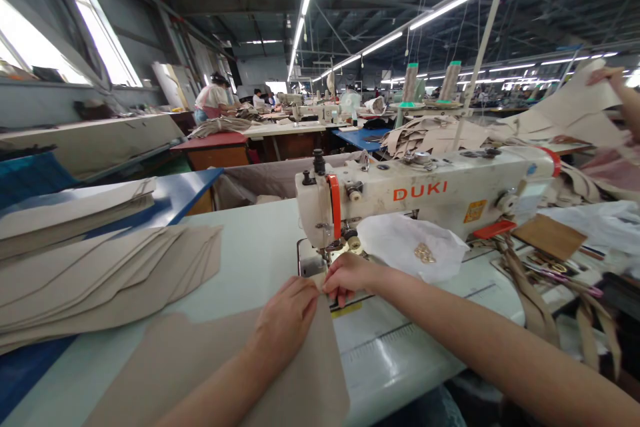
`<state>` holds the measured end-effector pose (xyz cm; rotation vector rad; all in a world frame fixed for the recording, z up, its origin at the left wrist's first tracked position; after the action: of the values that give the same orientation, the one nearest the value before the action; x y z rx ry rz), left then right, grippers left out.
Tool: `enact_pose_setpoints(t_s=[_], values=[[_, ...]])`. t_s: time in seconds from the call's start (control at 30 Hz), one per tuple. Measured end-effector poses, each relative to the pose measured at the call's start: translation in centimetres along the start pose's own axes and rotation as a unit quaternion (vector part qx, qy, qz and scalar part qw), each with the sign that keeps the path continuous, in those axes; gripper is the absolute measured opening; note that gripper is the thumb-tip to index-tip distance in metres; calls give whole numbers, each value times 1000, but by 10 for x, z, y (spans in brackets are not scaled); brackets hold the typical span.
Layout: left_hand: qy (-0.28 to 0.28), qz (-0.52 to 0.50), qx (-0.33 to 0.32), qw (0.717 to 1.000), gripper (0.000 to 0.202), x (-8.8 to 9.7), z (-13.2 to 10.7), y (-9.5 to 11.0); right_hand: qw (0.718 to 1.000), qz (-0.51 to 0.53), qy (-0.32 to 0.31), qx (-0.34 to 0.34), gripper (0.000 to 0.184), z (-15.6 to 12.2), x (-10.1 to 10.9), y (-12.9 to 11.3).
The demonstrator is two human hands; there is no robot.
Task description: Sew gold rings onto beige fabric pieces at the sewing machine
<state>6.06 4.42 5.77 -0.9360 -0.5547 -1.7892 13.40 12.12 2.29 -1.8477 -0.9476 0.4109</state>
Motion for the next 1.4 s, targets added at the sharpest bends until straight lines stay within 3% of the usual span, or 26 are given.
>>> enact_pose_setpoints(t_s=[0.1, 0.27, 0.4, 0.5, 0.57, 0.7, 0.73, 0.8, 0.9, 1.03, 1.2, 1.4], values=[[-5, -3, 3, 1000, 21, -2, -1, 0, 1000, -25, -1, -6, 22, 0, 0, -1], [-60, 10, 11, 998, 20, -11, 1, -2, 996, -86, 15, 21, 19, 4, 0, -4], [-99, 19, 26, 995, 19, -16, 2, -4, 980, -158, 65, 100, 14, -4, 3, -7], [-97, 13, 34, 995, 19, -15, 3, -5, 951, -221, 111, 184, 12, -28, 8, -3], [-84, 5, 33, 996, 18, -14, 3, -5, 910, -306, 94, 263, 12, -49, 4, 2], [-60, 1, 30, 998, 18, -12, 2, -4, 709, -547, 8, 444, 17, -91, -25, 14], [-56, 1, 31, 998, 18, -11, 1, -4, 679, -570, 4, 462, 17, -95, -28, 16], [-58, -2, 33, 998, 18, -11, 1, -4, 648, -590, 7, 481, 16, -95, -33, 15], [-74, -2, 25, 997, 19, -12, 0, -4, 642, -580, 32, 500, 16, -83, -38, 10], [-88, 10, 0, 996, 19, -16, -1, -3, 663, -540, 77, 512, 17, -68, -37, 7], [-76, 29, -4, 997, 19, -17, -3, 0, 683, -534, 20, 498, 13, -61, -40, 14], [-52, 27, -13, 998, 20, -14, -3, 4, 693, -514, 18, 505, 17, -62, -39, 13]])
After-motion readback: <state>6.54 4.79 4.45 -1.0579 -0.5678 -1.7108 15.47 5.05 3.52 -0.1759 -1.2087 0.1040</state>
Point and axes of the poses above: each hand's wrist, its own z-axis towards the middle knuckle, its own x-axis out of the back of the hand, y = z × x, the point moved 7 cm from there along z, towards the middle knuckle, and after that the axes turned 12 degrees about z, right-handed, at the moved point
